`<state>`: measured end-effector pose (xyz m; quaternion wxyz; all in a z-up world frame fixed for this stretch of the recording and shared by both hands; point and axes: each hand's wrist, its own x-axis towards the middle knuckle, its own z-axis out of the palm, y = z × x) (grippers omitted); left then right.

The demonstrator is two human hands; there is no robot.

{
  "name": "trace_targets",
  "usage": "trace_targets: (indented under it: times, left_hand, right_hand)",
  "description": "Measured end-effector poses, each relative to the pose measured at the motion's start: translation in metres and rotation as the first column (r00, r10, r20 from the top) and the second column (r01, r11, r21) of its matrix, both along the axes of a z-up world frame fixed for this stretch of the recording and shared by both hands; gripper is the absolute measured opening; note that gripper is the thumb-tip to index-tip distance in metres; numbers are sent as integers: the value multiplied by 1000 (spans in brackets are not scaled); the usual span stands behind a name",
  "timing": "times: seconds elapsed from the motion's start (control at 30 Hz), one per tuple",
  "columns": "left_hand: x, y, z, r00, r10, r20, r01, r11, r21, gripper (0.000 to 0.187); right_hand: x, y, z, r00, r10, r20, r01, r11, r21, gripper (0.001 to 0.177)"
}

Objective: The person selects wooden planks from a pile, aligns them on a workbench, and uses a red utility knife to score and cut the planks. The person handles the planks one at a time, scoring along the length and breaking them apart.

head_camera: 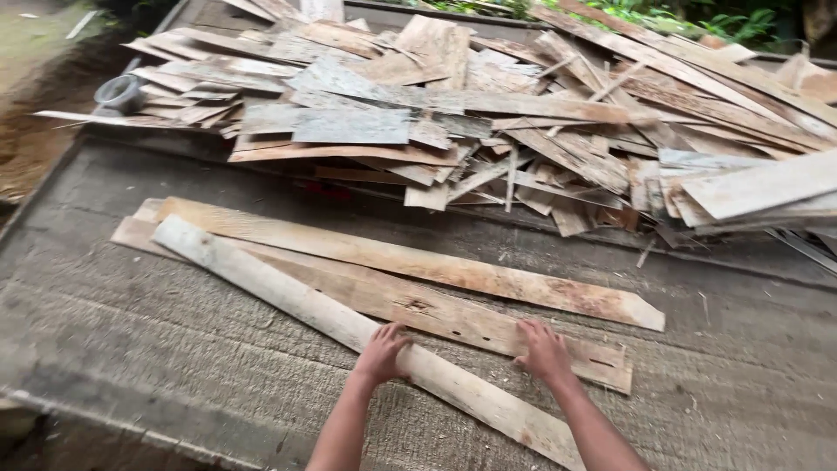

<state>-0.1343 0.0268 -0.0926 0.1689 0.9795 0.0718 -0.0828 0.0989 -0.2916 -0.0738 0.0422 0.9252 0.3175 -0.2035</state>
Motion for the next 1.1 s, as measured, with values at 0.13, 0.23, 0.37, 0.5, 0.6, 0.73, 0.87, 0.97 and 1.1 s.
trace_targets:
  times: [0.13, 0.23, 0.37, 0.5, 0.6, 0.73, 0.87, 0.97, 1.1]
  left_hand:
    - [-17, -2, 17, 999, -6, -39, 6, 1000, -3, 98]
    - [-19, -2, 28, 986, -95, -136, 98, 995, 19, 89]
    - [-25, -8, 37, 968, -226, -106, 234, 969, 72, 90]
    - [-33, -16, -2, 952, -275, 131, 274, 961, 30, 96]
    - [-29, -35, 13, 963, -239, 123, 240, 971, 4, 94]
    - [-21, -45, 25, 969, -232, 88, 238, 970, -58, 82]
    - [-20, -47, 34, 975, -222, -21, 220, 974, -57, 83]
    - [-19, -47, 36, 976, -208, -71, 203, 977, -72, 74]
    - [-11, -37, 27, 974, -131, 185, 129, 991, 21, 70]
  right_hand:
    - [7, 5, -17, 998, 26, 56, -25, 1000, -7, 90]
    - [-3, 5, 6, 1000, 16, -9, -14, 983, 185, 70]
    - [-9, 0, 6, 996, 73, 44, -81, 973, 217, 90]
    - [-22, 0, 14, 990, 30, 139, -58, 979, 198, 94]
    - [-21, -3, 6, 987, 0, 158, -37, 972, 230, 85]
    - [-19, -9, 18, 997, -76, 1, 71, 942, 328, 80]
    - [-7, -21, 27, 996, -81, -36, 88, 925, 371, 75]
    - [3, -35, 44, 996, -72, -58, 88, 929, 359, 79]
    - [5, -52, 79, 996, -77, -55, 90, 950, 298, 76]
